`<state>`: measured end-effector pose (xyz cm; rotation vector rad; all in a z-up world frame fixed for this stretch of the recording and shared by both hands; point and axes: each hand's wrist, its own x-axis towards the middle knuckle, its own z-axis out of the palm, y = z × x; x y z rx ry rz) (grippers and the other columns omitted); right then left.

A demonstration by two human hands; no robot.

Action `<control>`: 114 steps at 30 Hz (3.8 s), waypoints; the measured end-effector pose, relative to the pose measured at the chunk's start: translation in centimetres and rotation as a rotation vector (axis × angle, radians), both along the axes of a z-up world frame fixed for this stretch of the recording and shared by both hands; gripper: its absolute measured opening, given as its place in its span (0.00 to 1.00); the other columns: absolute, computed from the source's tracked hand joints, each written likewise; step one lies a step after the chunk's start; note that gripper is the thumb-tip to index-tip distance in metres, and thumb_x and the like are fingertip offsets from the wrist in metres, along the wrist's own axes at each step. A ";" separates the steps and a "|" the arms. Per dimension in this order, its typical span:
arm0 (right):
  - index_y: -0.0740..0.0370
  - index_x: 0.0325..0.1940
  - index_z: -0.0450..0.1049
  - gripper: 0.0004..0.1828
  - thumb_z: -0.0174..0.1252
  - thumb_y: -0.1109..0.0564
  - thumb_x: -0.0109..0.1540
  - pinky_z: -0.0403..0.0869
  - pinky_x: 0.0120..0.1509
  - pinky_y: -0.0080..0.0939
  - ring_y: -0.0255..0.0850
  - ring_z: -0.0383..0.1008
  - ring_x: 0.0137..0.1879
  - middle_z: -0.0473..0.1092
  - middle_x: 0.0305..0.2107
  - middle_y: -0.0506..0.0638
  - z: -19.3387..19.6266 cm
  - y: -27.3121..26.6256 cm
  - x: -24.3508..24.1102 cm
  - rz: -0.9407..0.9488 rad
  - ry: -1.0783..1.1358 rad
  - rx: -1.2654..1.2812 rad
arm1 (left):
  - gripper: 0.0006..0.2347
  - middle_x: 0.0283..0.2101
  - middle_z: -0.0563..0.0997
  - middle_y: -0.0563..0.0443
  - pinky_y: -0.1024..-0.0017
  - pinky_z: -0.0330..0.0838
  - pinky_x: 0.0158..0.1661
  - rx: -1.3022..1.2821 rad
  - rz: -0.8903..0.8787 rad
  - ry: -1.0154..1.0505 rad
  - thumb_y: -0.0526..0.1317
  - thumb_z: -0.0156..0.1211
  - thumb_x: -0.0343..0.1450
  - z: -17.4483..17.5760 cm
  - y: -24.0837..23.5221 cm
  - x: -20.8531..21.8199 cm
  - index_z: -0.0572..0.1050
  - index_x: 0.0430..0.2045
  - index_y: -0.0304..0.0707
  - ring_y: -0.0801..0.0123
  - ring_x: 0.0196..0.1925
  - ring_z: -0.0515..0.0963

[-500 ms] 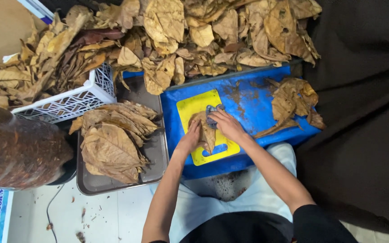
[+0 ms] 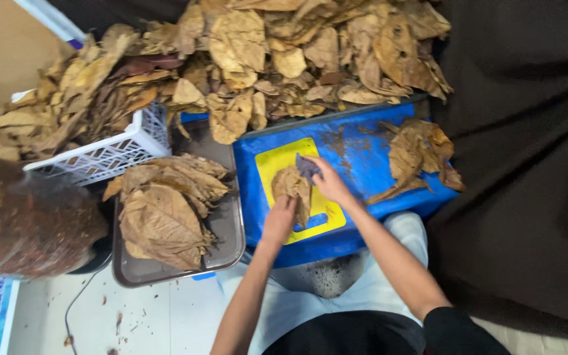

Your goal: The person sits on the floor and repeatedly rubs dried leaves on a yellow cutting board, then places them into a tray. The person continues this process with multiple leaves from a large pile.

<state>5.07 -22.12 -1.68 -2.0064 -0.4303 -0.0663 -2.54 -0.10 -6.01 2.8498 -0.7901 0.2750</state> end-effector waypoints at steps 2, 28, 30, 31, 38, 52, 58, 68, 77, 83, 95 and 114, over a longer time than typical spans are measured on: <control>0.55 0.72 0.65 0.33 0.48 0.67 0.61 0.59 0.76 0.59 0.58 0.61 0.72 0.65 0.63 0.59 2.3 3.7 -1.2 0.038 -0.098 -0.093 | 0.21 0.57 0.72 0.42 0.68 0.69 0.58 0.012 0.037 -0.067 0.41 0.60 0.71 0.0 -0.6 -1.6 0.70 0.60 0.41 0.55 0.61 0.73; 0.64 0.54 0.73 0.23 0.64 0.53 0.57 0.57 0.78 0.59 0.56 0.57 0.74 0.64 0.63 0.60 0.9 6.5 -2.6 0.321 -0.422 -0.501 | 0.16 0.49 0.77 0.37 0.59 0.70 0.57 -0.433 0.239 0.030 0.29 0.49 0.72 6.2 1.4 4.4 0.68 0.56 0.30 0.46 0.56 0.76; 0.58 0.44 0.71 0.14 0.60 0.49 0.60 0.57 0.78 0.55 0.49 0.60 0.71 0.66 0.51 0.52 -0.4 6.2 -2.6 0.329 -0.442 -0.518 | 0.24 0.52 0.75 0.38 0.56 0.67 0.61 -0.354 0.189 0.117 0.26 0.52 0.67 3.5 2.3 6.4 0.65 0.62 0.33 0.47 0.60 0.73; 0.58 0.44 0.71 0.14 0.60 0.49 0.60 0.57 0.78 0.55 0.49 0.60 0.71 0.66 0.51 0.52 -0.6 6.3 -2.7 0.325 -0.437 -0.513 | 0.24 0.52 0.75 0.38 0.56 0.67 0.61 -0.348 0.186 0.123 0.26 0.52 0.67 2.9 2.3 6.7 0.65 0.62 0.33 0.47 0.60 0.73; 0.60 0.40 0.73 0.11 0.62 0.54 0.58 0.60 0.75 0.53 0.49 0.64 0.66 0.71 0.47 0.54 -0.3 6.4 -3.2 0.300 -0.483 -0.529 | 0.19 0.49 0.77 0.41 0.60 0.74 0.56 -0.170 0.161 0.272 0.31 0.46 0.73 1.6 2.1 7.0 0.67 0.60 0.38 0.51 0.57 0.78; 0.63 0.52 0.76 0.23 0.65 0.46 0.59 0.58 0.78 0.55 0.53 0.66 0.67 0.73 0.51 0.57 0.9 6.0 -3.9 0.335 -0.303 -0.366 | 0.23 0.55 0.77 0.32 0.52 0.77 0.54 -0.090 0.174 0.442 0.33 0.39 0.70 4.6 1.8 7.6 0.61 0.64 0.38 0.40 0.56 0.79; 0.60 0.57 0.75 0.21 0.64 0.53 0.61 0.58 0.77 0.59 0.53 0.67 0.66 0.74 0.52 0.54 -0.9 4.9 -7.2 0.406 -0.231 -0.316 | 0.27 0.59 0.73 0.32 0.50 0.77 0.54 -0.052 0.154 0.432 0.30 0.39 0.68 3.2 2.0 6.6 0.58 0.66 0.41 0.38 0.56 0.79; 0.60 0.56 0.78 0.17 0.58 0.49 0.68 0.69 0.70 0.52 0.49 0.73 0.64 0.78 0.48 0.54 2.8 1.0 -11.7 0.154 0.222 0.021 | 0.27 0.79 0.43 0.43 0.52 0.39 0.74 0.175 0.136 0.300 0.53 0.36 0.79 6.0 0.4 1.6 0.49 0.74 0.44 0.54 0.80 0.41; 0.52 0.64 0.70 0.23 0.54 0.41 0.69 0.65 0.71 0.54 0.50 0.62 0.69 0.68 0.59 0.50 -0.6 5.7 -5.4 -0.216 -0.140 -0.250 | 0.26 0.80 0.40 0.57 0.51 0.34 0.75 0.211 0.238 0.266 0.47 0.33 0.79 4.2 -0.8 3.3 0.46 0.76 0.55 0.65 0.81 0.38; 0.49 0.67 0.70 0.25 0.55 0.44 0.67 0.58 0.78 0.54 0.48 0.52 0.79 0.64 0.68 0.45 -2.4 5.1 -7.1 -0.098 -0.150 -0.471 | 0.27 0.80 0.39 0.59 0.51 0.32 0.74 0.169 0.249 0.283 0.44 0.31 0.79 4.6 -0.8 3.2 0.40 0.77 0.57 0.66 0.81 0.38; 0.57 0.56 0.75 0.16 0.61 0.55 0.65 0.67 0.68 0.59 0.56 0.65 0.67 0.72 0.55 0.55 -1.6 1.8 -11.6 0.059 -0.045 -0.248 | 0.24 0.80 0.41 0.59 0.50 0.31 0.74 0.201 0.239 0.204 0.49 0.26 0.81 2.9 -0.8 3.7 0.42 0.76 0.59 0.67 0.80 0.39; 0.54 0.62 0.69 0.21 0.53 0.45 0.68 0.55 0.72 0.51 0.37 0.64 0.67 0.70 0.54 0.45 -3.4 2.4 -2.3 -0.237 -0.320 -0.682 | 0.19 0.54 0.73 0.45 0.67 0.71 0.54 -0.028 0.169 -0.270 0.46 0.59 0.70 0.5 -5.6 -0.7 0.73 0.55 0.43 0.56 0.61 0.73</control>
